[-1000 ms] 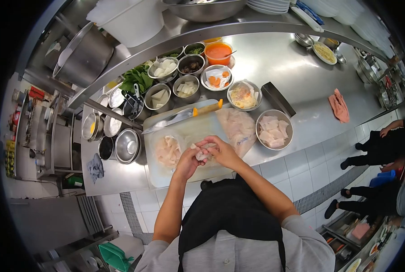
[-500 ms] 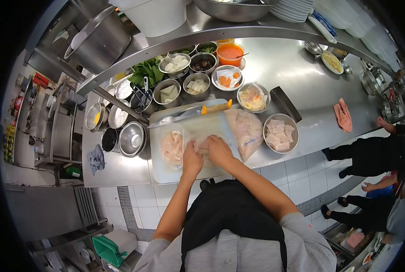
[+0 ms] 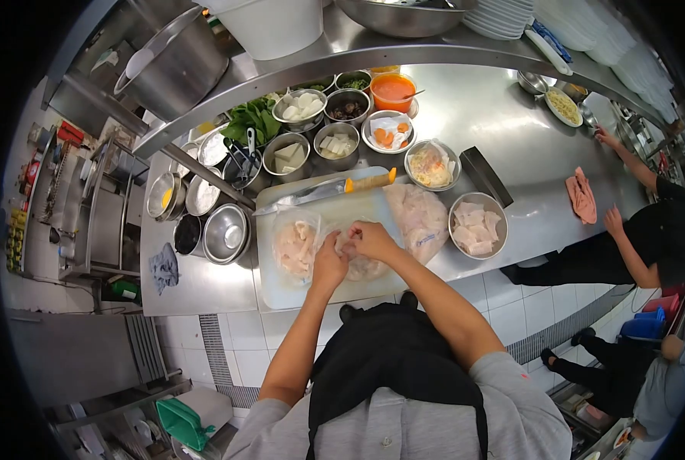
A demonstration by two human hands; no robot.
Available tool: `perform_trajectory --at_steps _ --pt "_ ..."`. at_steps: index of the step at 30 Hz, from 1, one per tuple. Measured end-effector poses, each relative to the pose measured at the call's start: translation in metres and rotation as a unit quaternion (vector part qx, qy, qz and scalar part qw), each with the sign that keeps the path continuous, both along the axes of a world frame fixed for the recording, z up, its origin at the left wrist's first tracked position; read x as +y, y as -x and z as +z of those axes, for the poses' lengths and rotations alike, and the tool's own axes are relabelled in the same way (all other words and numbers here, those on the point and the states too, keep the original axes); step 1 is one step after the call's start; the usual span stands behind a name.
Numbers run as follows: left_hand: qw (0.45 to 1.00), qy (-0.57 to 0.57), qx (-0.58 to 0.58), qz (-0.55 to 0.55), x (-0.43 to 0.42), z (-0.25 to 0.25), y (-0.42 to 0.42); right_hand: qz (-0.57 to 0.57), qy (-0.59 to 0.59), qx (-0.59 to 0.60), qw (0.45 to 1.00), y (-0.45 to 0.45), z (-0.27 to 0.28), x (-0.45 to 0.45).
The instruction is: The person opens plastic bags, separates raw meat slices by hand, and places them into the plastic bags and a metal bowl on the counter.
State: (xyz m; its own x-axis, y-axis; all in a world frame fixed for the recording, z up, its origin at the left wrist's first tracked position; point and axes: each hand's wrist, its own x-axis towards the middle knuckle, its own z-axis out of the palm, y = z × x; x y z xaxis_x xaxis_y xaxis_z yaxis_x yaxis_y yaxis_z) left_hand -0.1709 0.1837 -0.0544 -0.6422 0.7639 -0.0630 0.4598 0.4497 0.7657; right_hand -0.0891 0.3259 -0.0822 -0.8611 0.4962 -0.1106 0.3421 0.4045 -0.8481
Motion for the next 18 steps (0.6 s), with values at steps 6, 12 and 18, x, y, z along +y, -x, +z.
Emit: perform_trajectory --at_steps 6,12,18 --pt "0.999 0.019 -0.037 -0.035 0.008 0.007 0.005 -0.034 0.016 0.070 0.997 -0.013 -0.001 -0.007" --pt "0.984 -0.034 -0.172 -0.008 0.006 0.002 0.005 -0.114 0.099 0.099 0.984 -0.038 0.020 -0.013" --pt "0.947 -0.015 -0.320 0.008 0.007 0.027 0.004 -0.294 0.228 0.207 0.905 -0.103 0.014 0.017"
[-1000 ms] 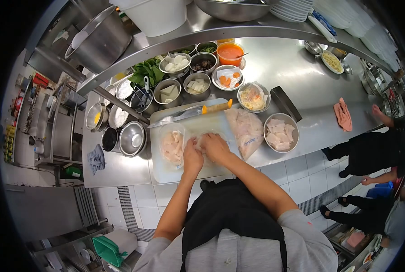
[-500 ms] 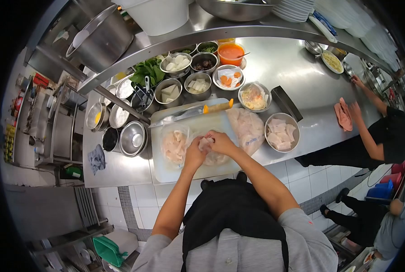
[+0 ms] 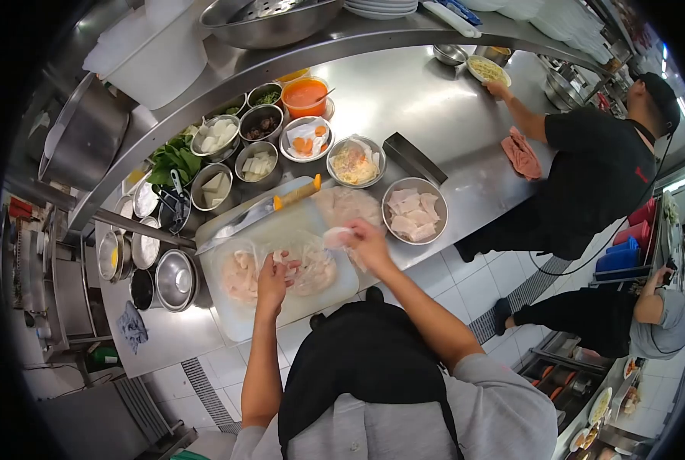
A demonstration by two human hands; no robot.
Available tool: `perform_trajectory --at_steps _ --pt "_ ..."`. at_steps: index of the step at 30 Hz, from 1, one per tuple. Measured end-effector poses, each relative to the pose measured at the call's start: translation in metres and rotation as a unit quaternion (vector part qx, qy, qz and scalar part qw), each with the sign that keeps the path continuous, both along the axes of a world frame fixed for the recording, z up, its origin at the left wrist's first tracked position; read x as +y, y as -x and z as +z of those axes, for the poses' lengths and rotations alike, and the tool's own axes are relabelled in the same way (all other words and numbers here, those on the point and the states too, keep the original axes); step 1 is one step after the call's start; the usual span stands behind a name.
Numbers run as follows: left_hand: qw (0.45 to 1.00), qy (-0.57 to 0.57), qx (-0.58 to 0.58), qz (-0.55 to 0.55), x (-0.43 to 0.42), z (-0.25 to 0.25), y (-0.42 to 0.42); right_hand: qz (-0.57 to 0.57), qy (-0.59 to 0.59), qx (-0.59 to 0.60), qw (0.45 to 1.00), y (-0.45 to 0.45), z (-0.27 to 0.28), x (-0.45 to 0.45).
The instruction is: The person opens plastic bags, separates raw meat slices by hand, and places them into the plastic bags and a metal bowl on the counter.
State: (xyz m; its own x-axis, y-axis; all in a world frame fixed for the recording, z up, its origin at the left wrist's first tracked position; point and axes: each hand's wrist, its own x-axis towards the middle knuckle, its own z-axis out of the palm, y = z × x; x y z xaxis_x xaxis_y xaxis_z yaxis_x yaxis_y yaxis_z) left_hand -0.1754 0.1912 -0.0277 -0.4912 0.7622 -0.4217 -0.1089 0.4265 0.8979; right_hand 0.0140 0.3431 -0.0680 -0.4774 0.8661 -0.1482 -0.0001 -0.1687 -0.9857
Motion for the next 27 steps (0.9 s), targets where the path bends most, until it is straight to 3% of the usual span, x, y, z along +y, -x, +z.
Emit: perform_trajectory --at_steps 1,5,9,11,12,13,14,16,18,19,21,24,27 --pt "0.999 -0.006 -0.039 0.018 0.000 -0.001 0.000 -0.041 0.029 0.030 0.998 -0.016 0.009 0.007" --pt "0.986 -0.052 -0.149 0.049 0.005 0.005 -0.003 -0.139 0.005 -0.052 0.989 -0.075 0.033 0.046" --pt "0.983 -0.088 -0.157 0.042 0.014 0.008 -0.005 -0.208 0.023 -0.015 0.978 -0.092 0.038 0.069" --pt "0.963 -0.152 -0.222 0.025 0.018 0.017 -0.008 -0.218 -0.049 -0.195 0.955 -0.090 0.026 0.073" --pt "0.964 -0.149 -0.218 0.030 0.019 0.018 -0.010 -0.212 -0.045 -0.192 0.957 -0.089 0.025 0.068" --pt "0.955 -0.178 -0.237 0.012 0.020 0.019 -0.012 -0.221 -0.202 -0.353 0.886 -0.088 0.027 0.058" --pt "0.944 -0.208 -0.255 -0.005 0.021 0.020 -0.014 -0.218 -0.353 -0.491 0.766 -0.087 0.031 0.050" --pt "0.940 -0.224 -0.258 -0.017 0.020 0.020 -0.014 -0.210 -0.343 -0.468 0.787 -0.077 0.043 0.039" --pt "0.903 -0.247 -0.348 -0.049 0.017 0.025 -0.018 -0.111 -0.145 -0.276 0.944 -0.069 0.051 0.021" --pt "0.898 -0.242 -0.361 -0.063 0.018 0.023 -0.017 -0.064 -0.175 -0.152 0.971 -0.059 0.038 0.013" --pt "0.889 -0.246 -0.378 -0.074 0.018 0.022 -0.018 0.022 -0.139 -0.088 0.986 -0.038 0.030 -0.010" --pt "0.874 -0.246 -0.410 -0.085 0.019 0.019 -0.024 0.067 -0.141 -0.097 0.983 -0.003 0.056 -0.037" --pt "0.882 -0.237 -0.400 -0.077 0.014 0.018 -0.028 0.082 -0.242 -0.070 0.964 0.022 0.050 -0.053"
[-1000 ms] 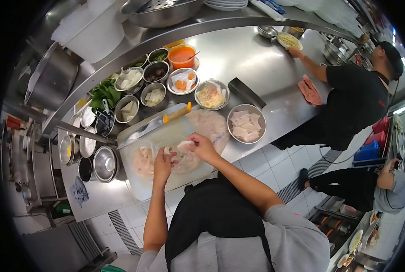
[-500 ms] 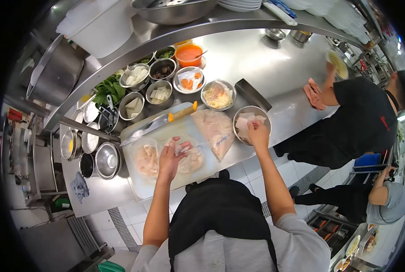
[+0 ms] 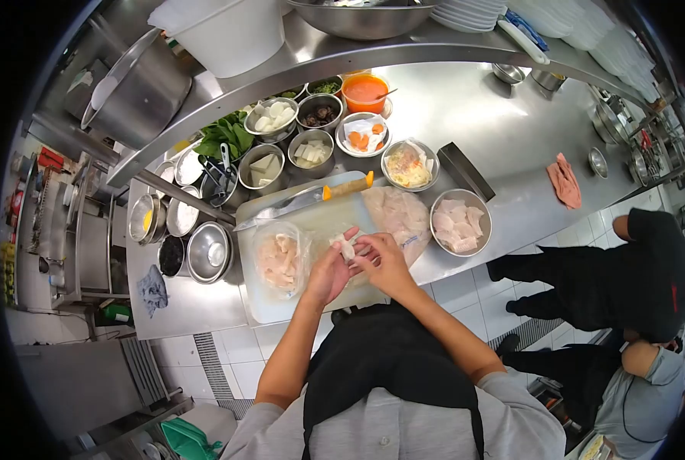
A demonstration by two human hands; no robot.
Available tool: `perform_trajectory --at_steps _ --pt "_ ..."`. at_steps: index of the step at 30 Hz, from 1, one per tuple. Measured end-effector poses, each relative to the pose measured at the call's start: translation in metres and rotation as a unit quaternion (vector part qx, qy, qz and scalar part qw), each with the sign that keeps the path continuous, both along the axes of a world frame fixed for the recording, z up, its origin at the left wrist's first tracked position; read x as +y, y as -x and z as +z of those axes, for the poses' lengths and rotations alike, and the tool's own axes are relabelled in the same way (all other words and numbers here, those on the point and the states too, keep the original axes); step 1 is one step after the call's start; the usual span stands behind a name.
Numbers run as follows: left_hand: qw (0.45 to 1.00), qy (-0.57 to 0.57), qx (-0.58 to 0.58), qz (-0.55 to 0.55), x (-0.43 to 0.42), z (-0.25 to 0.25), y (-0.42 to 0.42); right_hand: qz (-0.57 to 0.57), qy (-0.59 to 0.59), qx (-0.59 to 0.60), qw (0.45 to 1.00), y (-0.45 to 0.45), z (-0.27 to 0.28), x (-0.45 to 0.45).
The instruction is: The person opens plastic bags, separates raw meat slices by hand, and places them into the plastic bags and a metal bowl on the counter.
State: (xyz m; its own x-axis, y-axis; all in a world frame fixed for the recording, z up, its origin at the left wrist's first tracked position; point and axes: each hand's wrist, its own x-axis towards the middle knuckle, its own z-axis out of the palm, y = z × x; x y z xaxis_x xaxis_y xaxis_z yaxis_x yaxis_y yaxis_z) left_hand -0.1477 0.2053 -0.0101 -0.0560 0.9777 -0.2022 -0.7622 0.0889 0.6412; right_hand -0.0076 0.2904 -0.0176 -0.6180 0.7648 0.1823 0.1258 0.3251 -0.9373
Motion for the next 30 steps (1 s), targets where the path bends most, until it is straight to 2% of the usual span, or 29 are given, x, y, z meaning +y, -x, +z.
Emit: perform_trajectory --at_steps 3,5,7,9,10,14,16,17,19,20,22,23,25,26,27,28,29,30 --pt "0.999 0.015 0.040 0.018 -0.004 -0.004 0.001 0.008 0.009 0.000 1.000 0.012 -0.006 -0.005" --pt "0.997 0.033 0.056 0.033 -0.007 -0.010 0.005 0.023 0.056 -0.032 0.998 0.015 -0.002 -0.010" --pt "0.996 0.034 0.083 0.028 -0.012 -0.012 0.007 0.029 0.023 -0.019 0.999 0.022 -0.017 -0.012" --pt "0.992 0.047 0.110 0.030 -0.015 -0.012 0.004 -0.015 0.110 -0.024 0.994 0.029 -0.023 -0.013" --pt "0.989 0.058 0.135 0.026 -0.016 -0.010 0.003 -0.020 0.112 -0.037 0.993 0.029 -0.021 -0.014" --pt "0.982 0.096 0.149 0.062 -0.017 -0.010 0.002 0.035 0.108 -0.104 0.988 0.030 -0.025 -0.008" --pt "0.952 0.119 0.260 0.109 -0.017 -0.024 0.011 0.005 0.146 -0.062 0.987 0.034 -0.035 -0.010" --pt "0.952 0.120 0.260 0.112 -0.020 -0.031 0.015 0.009 0.147 -0.063 0.987 0.032 -0.039 -0.009" --pt "0.943 0.144 0.270 0.133 -0.024 -0.026 0.019 0.061 0.264 -0.125 0.954 0.031 -0.020 -0.005" --pt "0.942 0.146 0.271 0.136 -0.026 -0.023 0.020 0.065 0.265 -0.125 0.954 0.030 -0.016 -0.007" --pt "0.937 0.110 0.316 0.102 -0.030 -0.016 0.022 0.078 0.192 -0.077 0.975 0.029 -0.012 -0.012" --pt "0.936 0.112 0.316 0.104 -0.033 -0.016 0.027 0.081 0.194 -0.076 0.975 0.029 -0.013 -0.009" --pt "0.904 0.108 0.374 0.175 -0.039 -0.015 0.039 0.117 0.160 -0.086 0.976 0.028 -0.012 0.005" --pt "0.883 0.112 0.400 0.220 -0.043 -0.014 0.049 0.115 0.162 -0.088 0.976 0.026 -0.011 0.012" --pt "0.859 0.115 0.424 0.264 -0.048 -0.009 0.061 0.080 0.064 -0.082 0.991 0.025 -0.007 0.019" --pt "0.808 0.168 0.492 0.278 -0.053 0.006 0.071 0.046 -0.037 -0.077 0.995 0.024 -0.005 0.025" --pt "0.748 0.219 0.555 0.290 -0.059 0.018 0.079 0.046 -0.037 -0.079 0.995 0.022 -0.005 0.031" --pt "0.749 0.219 0.553 0.291 -0.063 0.015 0.088 0.076 -0.076 -0.127 0.986 0.021 -0.007 0.037"
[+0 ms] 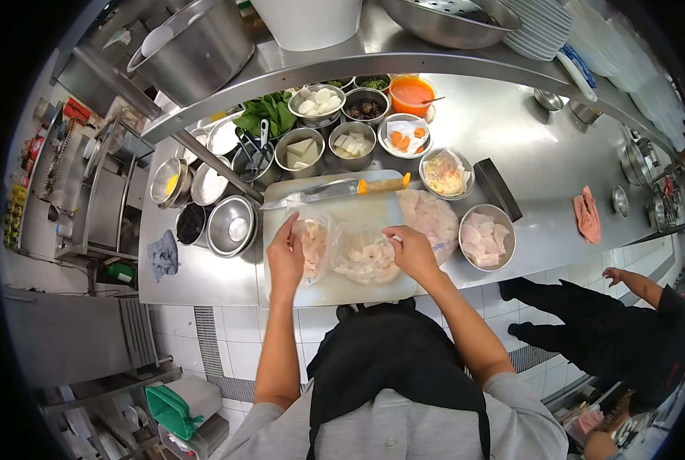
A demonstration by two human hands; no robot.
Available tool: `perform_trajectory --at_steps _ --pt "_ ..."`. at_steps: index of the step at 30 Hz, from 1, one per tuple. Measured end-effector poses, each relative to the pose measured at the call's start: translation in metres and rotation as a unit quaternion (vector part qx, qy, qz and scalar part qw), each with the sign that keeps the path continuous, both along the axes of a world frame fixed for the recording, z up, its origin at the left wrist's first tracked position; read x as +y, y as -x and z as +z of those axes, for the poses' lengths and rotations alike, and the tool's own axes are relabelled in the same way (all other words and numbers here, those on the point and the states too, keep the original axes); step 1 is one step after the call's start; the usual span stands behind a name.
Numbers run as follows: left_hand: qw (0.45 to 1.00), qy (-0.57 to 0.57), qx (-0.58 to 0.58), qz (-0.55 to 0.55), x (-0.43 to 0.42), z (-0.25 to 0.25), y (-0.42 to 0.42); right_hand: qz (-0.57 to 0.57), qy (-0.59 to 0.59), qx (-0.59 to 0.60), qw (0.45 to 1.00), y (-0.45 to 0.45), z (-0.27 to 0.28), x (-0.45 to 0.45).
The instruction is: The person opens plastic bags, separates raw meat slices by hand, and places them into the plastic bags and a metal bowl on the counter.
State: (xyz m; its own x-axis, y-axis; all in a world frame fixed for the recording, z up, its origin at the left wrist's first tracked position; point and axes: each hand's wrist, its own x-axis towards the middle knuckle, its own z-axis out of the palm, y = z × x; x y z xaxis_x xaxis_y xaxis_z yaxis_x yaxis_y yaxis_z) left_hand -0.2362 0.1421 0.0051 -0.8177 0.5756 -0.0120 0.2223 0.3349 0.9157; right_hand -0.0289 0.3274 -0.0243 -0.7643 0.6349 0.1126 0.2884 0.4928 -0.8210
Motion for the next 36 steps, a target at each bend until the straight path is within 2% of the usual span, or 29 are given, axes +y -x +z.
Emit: perform_trajectory --at_steps 2,4,6,8,9,11,12,14,16,17,18,19,20,22,23,24,25,26,28,32,33,34,35,36 --pt "0.957 0.103 0.247 -0.109 -0.007 -0.009 0.012 0.035 -0.040 -0.048 0.997 0.001 -0.002 0.001" --pt "0.956 0.111 0.255 -0.096 -0.007 -0.008 0.000 0.131 -0.116 -0.160 0.971 0.008 -0.004 -0.007" --pt "0.954 0.119 0.262 -0.087 -0.001 -0.002 -0.015 0.126 -0.136 -0.196 0.963 0.014 -0.010 -0.013" --pt "0.957 0.038 0.282 -0.050 0.005 0.012 -0.034 0.125 -0.155 -0.234 0.952 0.016 -0.014 -0.017" --pt "0.958 0.038 0.279 -0.046 0.007 0.009 -0.042 0.113 -0.150 -0.258 0.948 0.017 -0.015 -0.018" --pt "0.985 0.026 0.099 -0.140 0.014 -0.002 -0.057 0.107 -0.151 -0.282 0.941 0.019 -0.017 -0.017" --pt "0.986 0.024 0.097 -0.135 0.018 -0.010 -0.062 0.074 -0.108 -0.261 0.956 0.017 -0.019 -0.017" --pt "0.971 0.060 0.003 -0.233 0.029 -0.030 -0.070 0.044 -0.068 -0.241 0.967 0.010 -0.025 -0.012" --pt "0.971 0.059 0.028 -0.230 0.039 -0.037 -0.080 0.036 0.037 -0.217 0.975 0.001 -0.032 -0.001" --pt "0.969 0.060 0.054 -0.232 0.043 -0.040 -0.085 0.038 0.035 -0.219 0.974 -0.005 -0.036 0.002" --pt "0.970 0.060 0.052 -0.231 0.047 -0.052 -0.087 0.058 -0.015 -0.209 0.976 -0.013 -0.038 0.003" --pt "0.954 0.040 0.129 -0.268 0.053 -0.063 -0.087 0.077 -0.063 -0.198 0.975 -0.016 -0.037 0.001" --pt "0.930 0.020 0.204 -0.304 0.056 -0.075 -0.087 0.078 -0.062 -0.199 0.975 -0.020 -0.036 -0.002" --pt "0.931 0.061 0.188 -0.307 0.061 -0.066 -0.092 0.046 -0.119 -0.248 0.960 -0.023 -0.017 -0.008" --pt "0.929 0.101 0.173 -0.311 0.065 -0.061 -0.093 0.044 -0.120 -0.248 0.960 -0.022 -0.013 -0.007" --pt "0.928 0.100 0.173 -0.314 0.069 -0.060 -0.092 0.053 -0.117 -0.297 0.946 -0.021 -0.010 -0.007" --pt "0.923 0.157 0.139 -0.323 0.072 -0.059 -0.091 0.063 -0.112 -0.345 0.930 -0.021 -0.009 -0.007" --pt "0.913 0.215 0.106 -0.330 0.074 -0.058 -0.089 0.061 -0.112 -0.344 0.930 -0.022 -0.014 -0.003" --pt "0.927 0.174 0.133 -0.305 0.070 -0.062 -0.091 0.120 -0.060 -0.319 0.938 -0.025 -0.023 0.005" --pt "0.955 0.076 0.160 -0.236 0.064 -0.077 -0.088 0.105 -0.027 -0.258 0.960 -0.038 -0.033 0.001" --pt "0.955 0.076 0.160 -0.237 0.063 -0.077 -0.087 0.081 0.027 -0.195 0.977 -0.040 -0.036 0.001" --pt "0.977 0.065 0.053 -0.196 0.063 -0.077 -0.085 0.057 0.081 -0.130 0.987 -0.042 -0.039 0.001" --pt "0.985 0.054 -0.055 -0.152 0.063 -0.078 -0.083 0.058 0.082 -0.130 0.987 -0.042 -0.041 0.004" --pt "0.985 0.055 -0.055 -0.151 0.061 -0.074 -0.081 0.023 0.191 -0.097 0.976 -0.041 -0.037 0.005"
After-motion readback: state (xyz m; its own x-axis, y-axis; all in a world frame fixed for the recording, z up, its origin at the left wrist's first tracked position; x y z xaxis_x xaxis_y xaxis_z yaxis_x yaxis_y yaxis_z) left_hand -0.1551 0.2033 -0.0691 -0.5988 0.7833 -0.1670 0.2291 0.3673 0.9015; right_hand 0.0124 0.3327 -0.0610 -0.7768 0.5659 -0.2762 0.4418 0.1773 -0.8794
